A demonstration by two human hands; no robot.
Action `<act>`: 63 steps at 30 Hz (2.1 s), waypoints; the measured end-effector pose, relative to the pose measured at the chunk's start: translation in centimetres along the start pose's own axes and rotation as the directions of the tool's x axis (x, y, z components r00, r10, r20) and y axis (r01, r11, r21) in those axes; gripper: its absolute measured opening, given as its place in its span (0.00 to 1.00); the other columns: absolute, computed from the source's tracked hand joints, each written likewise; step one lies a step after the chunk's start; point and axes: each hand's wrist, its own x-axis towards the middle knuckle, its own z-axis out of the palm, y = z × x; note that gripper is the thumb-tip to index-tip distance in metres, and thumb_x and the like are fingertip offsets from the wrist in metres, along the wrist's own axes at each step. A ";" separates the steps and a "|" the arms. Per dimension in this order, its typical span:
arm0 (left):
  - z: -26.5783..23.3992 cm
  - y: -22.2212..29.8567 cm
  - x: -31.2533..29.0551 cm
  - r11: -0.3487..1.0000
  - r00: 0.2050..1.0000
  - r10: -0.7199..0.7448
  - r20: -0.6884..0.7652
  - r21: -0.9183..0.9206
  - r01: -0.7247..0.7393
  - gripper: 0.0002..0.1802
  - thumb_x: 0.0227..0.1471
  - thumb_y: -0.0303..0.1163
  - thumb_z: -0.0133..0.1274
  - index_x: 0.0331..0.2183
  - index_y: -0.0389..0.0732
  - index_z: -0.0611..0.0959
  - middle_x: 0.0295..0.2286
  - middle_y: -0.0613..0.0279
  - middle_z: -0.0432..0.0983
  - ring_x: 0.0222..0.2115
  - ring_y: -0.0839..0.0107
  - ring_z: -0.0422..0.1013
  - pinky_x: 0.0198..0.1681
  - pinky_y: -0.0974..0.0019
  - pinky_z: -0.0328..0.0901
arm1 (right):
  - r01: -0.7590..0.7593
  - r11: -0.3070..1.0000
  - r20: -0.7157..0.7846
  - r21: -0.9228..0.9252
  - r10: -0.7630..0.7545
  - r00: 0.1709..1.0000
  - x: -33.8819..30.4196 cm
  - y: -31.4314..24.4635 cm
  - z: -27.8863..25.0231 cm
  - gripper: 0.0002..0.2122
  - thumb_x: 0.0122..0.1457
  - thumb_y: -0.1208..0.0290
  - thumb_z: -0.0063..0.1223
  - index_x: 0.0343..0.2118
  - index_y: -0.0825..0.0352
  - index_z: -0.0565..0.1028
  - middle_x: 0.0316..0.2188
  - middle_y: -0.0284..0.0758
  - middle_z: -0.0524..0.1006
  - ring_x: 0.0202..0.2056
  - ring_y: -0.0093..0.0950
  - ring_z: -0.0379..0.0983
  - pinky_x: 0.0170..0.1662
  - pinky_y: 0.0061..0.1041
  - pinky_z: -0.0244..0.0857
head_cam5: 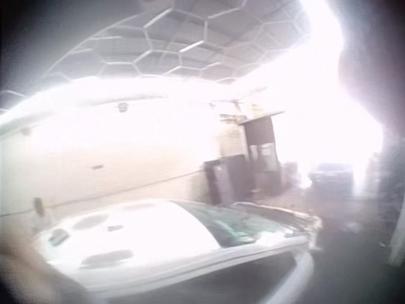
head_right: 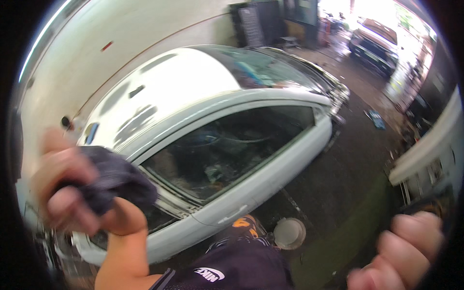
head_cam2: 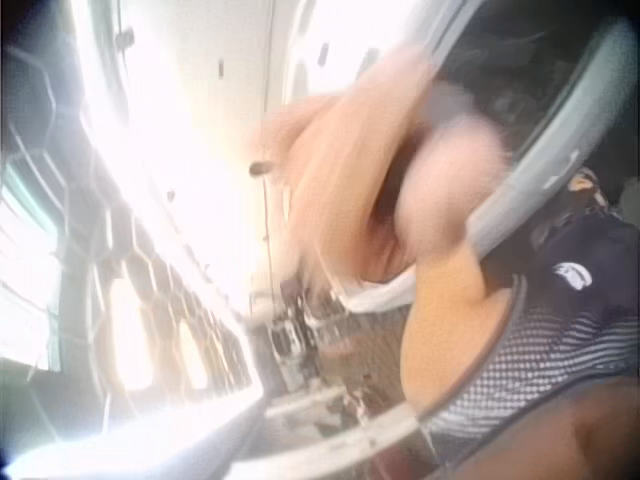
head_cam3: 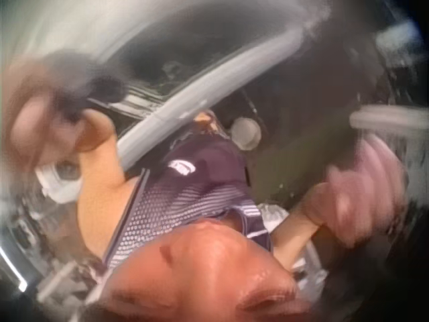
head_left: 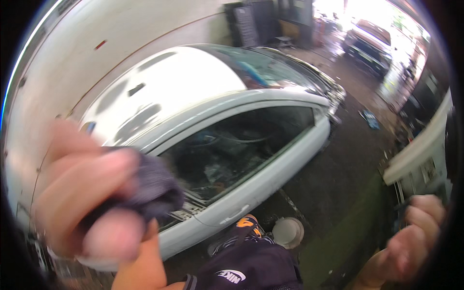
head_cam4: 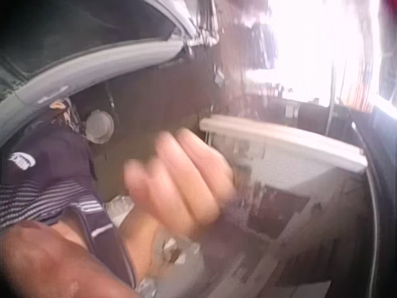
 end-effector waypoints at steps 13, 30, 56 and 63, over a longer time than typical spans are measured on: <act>-0.2 -7.2 -23.9 0.651 0.385 -0.725 0.572 0.385 0.654 0.25 0.51 0.35 0.68 0.50 0.40 0.80 0.37 0.55 0.72 0.41 0.56 0.71 0.47 0.58 0.66 | -0.998 -0.049 0.836 0.046 0.548 0.012 -41.9 -7.8 31.5 0.13 0.58 0.73 0.66 0.45 0.72 0.83 0.36 0.38 0.85 0.38 0.26 0.81 0.44 0.29 0.76; 10.3 -8.0 -31.3 0.622 0.203 -0.287 0.936 0.020 0.783 0.13 0.52 0.21 0.62 0.42 0.36 0.83 0.40 0.50 0.77 0.43 0.51 0.75 0.46 0.56 0.70 | -0.954 0.296 0.745 0.049 0.625 0.233 -24.0 -10.9 34.0 0.15 0.54 0.69 0.66 0.46 0.61 0.83 0.47 0.37 0.82 0.51 0.41 0.77 0.54 0.40 0.71; 6.8 -8.3 -54.6 0.760 -0.402 -0.123 0.907 0.346 0.550 0.08 0.55 0.27 0.61 0.38 0.36 0.85 0.36 0.46 0.81 0.37 0.47 0.78 0.44 0.52 0.71 | -0.561 -0.738 0.243 -0.374 0.506 -0.828 -58.7 -31.6 14.8 0.23 0.58 0.57 0.65 0.53 0.64 0.81 0.50 0.42 0.83 0.52 0.38 0.80 0.56 0.35 0.73; 13.9 -9.1 -60.3 0.807 -0.464 0.171 0.869 0.147 0.572 0.10 0.52 0.30 0.62 0.36 0.35 0.87 0.33 0.47 0.84 0.35 0.50 0.80 0.42 0.54 0.73 | -0.486 -0.844 0.076 -0.227 0.482 -0.873 -54.4 -33.7 10.3 0.22 0.60 0.56 0.63 0.54 0.62 0.80 0.50 0.43 0.82 0.53 0.40 0.79 0.57 0.38 0.72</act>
